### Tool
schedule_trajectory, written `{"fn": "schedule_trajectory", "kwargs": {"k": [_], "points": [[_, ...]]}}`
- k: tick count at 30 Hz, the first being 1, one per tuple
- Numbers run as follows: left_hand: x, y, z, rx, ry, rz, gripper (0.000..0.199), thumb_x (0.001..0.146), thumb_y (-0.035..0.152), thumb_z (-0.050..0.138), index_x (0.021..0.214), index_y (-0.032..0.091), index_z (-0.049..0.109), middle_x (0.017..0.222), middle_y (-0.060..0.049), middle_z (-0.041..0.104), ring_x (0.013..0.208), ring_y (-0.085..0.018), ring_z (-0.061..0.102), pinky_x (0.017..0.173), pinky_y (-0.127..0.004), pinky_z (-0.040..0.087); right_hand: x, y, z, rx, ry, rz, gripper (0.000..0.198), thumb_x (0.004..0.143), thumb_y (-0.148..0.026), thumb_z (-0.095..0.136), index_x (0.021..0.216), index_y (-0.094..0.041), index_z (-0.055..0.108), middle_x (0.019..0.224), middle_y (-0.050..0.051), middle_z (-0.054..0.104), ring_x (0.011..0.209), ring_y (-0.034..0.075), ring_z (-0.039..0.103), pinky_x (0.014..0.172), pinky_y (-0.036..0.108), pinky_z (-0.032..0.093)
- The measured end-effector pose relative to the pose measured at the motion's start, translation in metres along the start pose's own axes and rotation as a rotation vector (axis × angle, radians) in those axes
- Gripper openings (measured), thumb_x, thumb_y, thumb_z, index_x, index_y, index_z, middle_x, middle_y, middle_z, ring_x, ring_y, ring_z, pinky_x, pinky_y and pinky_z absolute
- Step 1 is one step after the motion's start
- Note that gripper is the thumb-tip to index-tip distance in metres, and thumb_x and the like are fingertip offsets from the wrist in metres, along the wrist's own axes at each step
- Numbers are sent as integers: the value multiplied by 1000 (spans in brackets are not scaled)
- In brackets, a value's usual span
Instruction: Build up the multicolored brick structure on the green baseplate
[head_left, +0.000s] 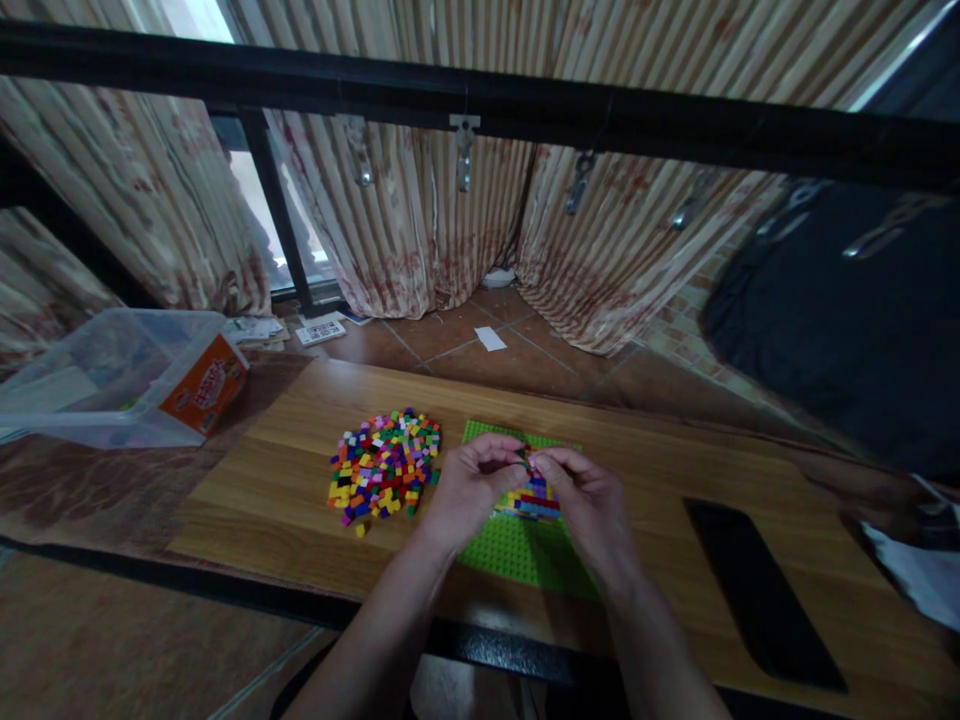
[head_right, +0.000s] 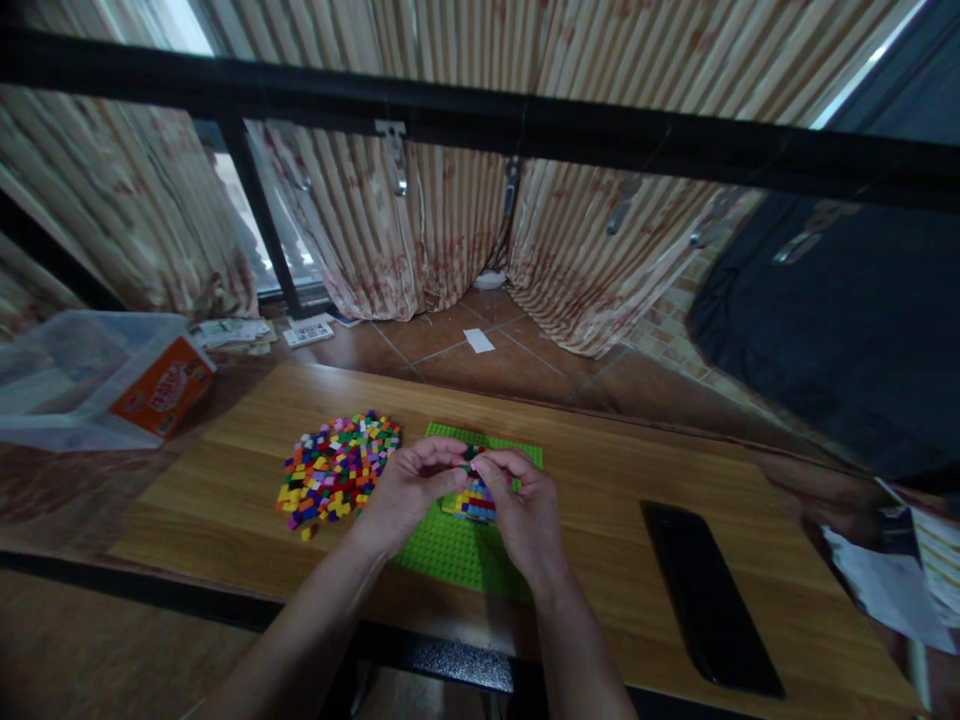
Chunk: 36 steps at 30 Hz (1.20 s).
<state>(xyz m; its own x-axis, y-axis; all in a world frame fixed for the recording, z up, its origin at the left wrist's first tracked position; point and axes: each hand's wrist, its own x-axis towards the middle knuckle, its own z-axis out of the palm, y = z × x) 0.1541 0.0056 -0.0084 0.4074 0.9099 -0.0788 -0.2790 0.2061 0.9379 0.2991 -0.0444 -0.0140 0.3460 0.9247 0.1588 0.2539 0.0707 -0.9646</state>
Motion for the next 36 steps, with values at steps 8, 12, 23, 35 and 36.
{"fn": "schedule_trajectory", "kwargs": {"k": [8, 12, 23, 35, 36], "points": [[4, 3, -19, 316, -51, -64, 12, 74, 18, 64, 82, 15, 73, 66, 1, 63, 58, -10, 50, 60, -22, 39, 6, 13, -18, -360, 60, -199, 20, 84, -44, 63, 78, -29, 75, 87, 4, 71, 90, 24, 61, 88, 41, 44], [-1, 9, -25, 369, -150, -114, 16, 76, 22, 63, 86, 16, 74, 64, 2, 61, 57, -10, 49, 57, -22, 37, 5, 15, -15, -454, -6, -242, 20, 86, -42, 61, 79, -29, 75, 91, 4, 69, 92, 24, 60, 89, 42, 45], [-8, 16, -14, 302, -377, -165, 22, 77, 23, 62, 95, 17, 75, 63, 1, 61, 51, -8, 43, 50, -19, 33, 3, 15, -13, -536, 49, -272, 16, 84, -33, 63, 73, -26, 73, 99, 6, 67, 97, 25, 60, 89, 43, 45], [-8, 11, -1, 227, -417, -167, 18, 75, 18, 64, 90, 18, 74, 59, 2, 62, 49, -8, 47, 52, -20, 38, 7, 24, -21, -361, 139, -137, 22, 83, -44, 63, 80, -24, 72, 102, 9, 67, 98, 25, 63, 87, 42, 48], [-8, 12, -1, 220, -422, -164, 16, 75, 18, 64, 87, 18, 74, 60, 2, 62, 50, -8, 47, 53, -20, 39, 7, 25, -22, -349, 144, -120, 24, 84, -45, 61, 81, -24, 72, 101, 9, 67, 97, 25, 63, 85, 42, 48]]}}
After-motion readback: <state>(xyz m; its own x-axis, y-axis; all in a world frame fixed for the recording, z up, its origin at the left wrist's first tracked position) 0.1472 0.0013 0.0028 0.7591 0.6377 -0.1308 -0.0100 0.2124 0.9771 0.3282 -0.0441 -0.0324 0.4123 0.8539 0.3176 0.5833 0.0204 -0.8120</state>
